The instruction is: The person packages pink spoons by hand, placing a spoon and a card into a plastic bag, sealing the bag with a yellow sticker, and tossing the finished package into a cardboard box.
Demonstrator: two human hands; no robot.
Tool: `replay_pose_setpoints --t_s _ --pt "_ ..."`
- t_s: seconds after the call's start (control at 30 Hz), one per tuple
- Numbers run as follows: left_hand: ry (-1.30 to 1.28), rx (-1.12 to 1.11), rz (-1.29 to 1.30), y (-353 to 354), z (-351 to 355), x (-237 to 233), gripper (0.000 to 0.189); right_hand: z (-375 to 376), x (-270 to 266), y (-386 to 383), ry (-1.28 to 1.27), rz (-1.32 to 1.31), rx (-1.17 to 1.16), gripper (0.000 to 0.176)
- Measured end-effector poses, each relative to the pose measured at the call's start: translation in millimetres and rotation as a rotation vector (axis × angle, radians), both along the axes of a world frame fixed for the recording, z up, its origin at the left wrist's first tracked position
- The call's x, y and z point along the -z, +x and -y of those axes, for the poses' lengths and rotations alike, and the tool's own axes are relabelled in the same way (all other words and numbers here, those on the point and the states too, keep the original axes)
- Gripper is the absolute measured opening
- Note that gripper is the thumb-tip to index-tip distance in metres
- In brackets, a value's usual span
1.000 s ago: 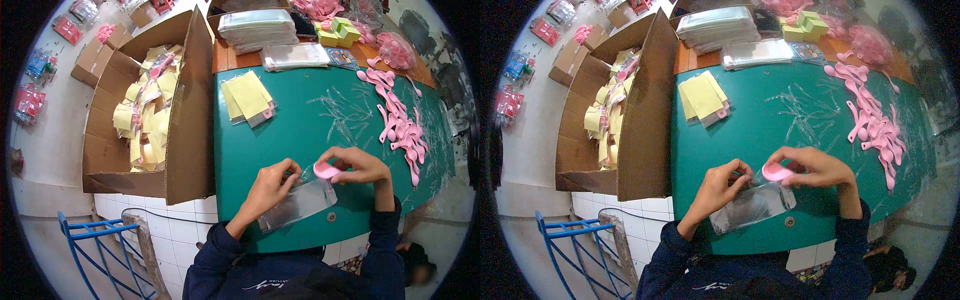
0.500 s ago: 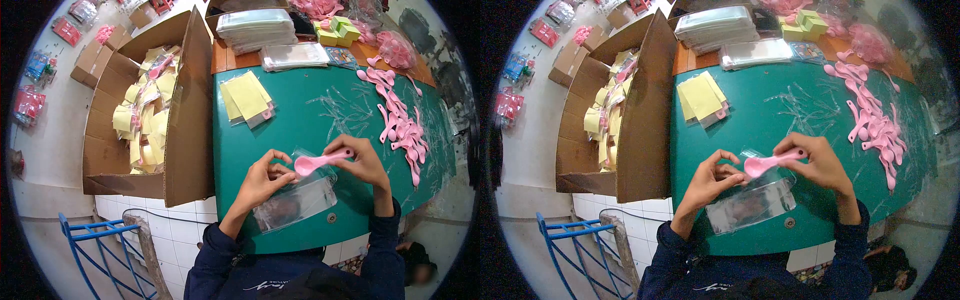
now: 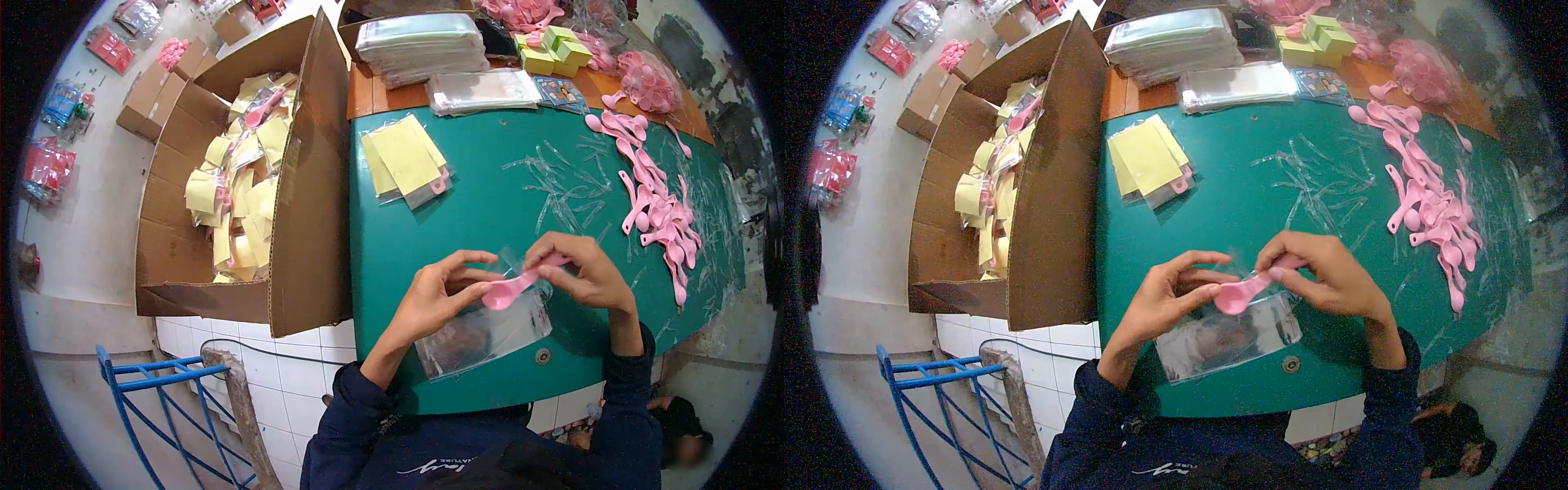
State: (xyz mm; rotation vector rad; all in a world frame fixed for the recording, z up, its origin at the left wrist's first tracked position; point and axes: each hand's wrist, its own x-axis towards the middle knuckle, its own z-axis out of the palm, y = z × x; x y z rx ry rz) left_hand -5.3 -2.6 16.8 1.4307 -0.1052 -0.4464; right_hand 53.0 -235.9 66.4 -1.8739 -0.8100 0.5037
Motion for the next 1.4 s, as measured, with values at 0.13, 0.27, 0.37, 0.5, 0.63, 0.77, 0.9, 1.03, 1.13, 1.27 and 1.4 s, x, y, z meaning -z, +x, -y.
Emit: replay_pose_setpoints --t_s 0.13,0.27,0.37,0.5,0.63,0.77,0.9,1.03,1.13,1.27,1.4 --pt "-0.055 0.029 -0.007 -0.6 2.3 2.8 0.034 -6.9 3.4 -7.5 -0.006 0.021 0.142 0.028" --pt "-0.125 -0.117 -0.057 -2.3 12.5 6.4 0.028 -29.0 15.5 -20.8 0.437 -0.035 0.527 0.040" --pt "-0.110 0.003 -0.165 -3.3 7.0 0.9 0.032 -30.9 16.3 -24.3 0.338 0.149 0.469 0.039" --pt "-0.099 -0.085 0.046 -3.2 4.5 1.0 0.033 -40.1 5.5 -23.1 0.353 0.128 0.412 0.022" --pt "-0.248 -0.263 0.042 -5.5 0.5 -11.5 0.033 -44.8 -14.9 10.2 0.249 0.486 -0.046 0.029" --pt "-0.312 -0.289 0.175 -6.9 -4.3 -9.0 0.033 -11.0 14.8 166.2 -0.055 0.642 0.414 0.039" --pt "-0.317 -0.351 0.200 -8.1 -7.2 -11.5 0.033 86.6 83.3 317.4 -0.481 0.826 0.673 0.035" --pt "-0.328 -0.334 0.174 -5.3 -10.5 -8.8 0.030 82.4 91.4 314.3 -0.822 0.669 0.989 0.031" --pt "-0.348 -0.303 0.139 -4.3 -6.9 -7.0 0.029 65.0 83.9 291.2 -0.696 0.927 1.135 0.024" --pt "-0.302 -0.300 0.069 -0.7 -5.1 -11.4 0.029 65.6 61.7 268.5 -0.666 0.815 0.992 0.021" --pt "-0.228 -0.281 0.002 5.3 -7.7 -18.6 0.029 18.3 -16.4 145.0 -0.138 0.417 0.552 0.022"
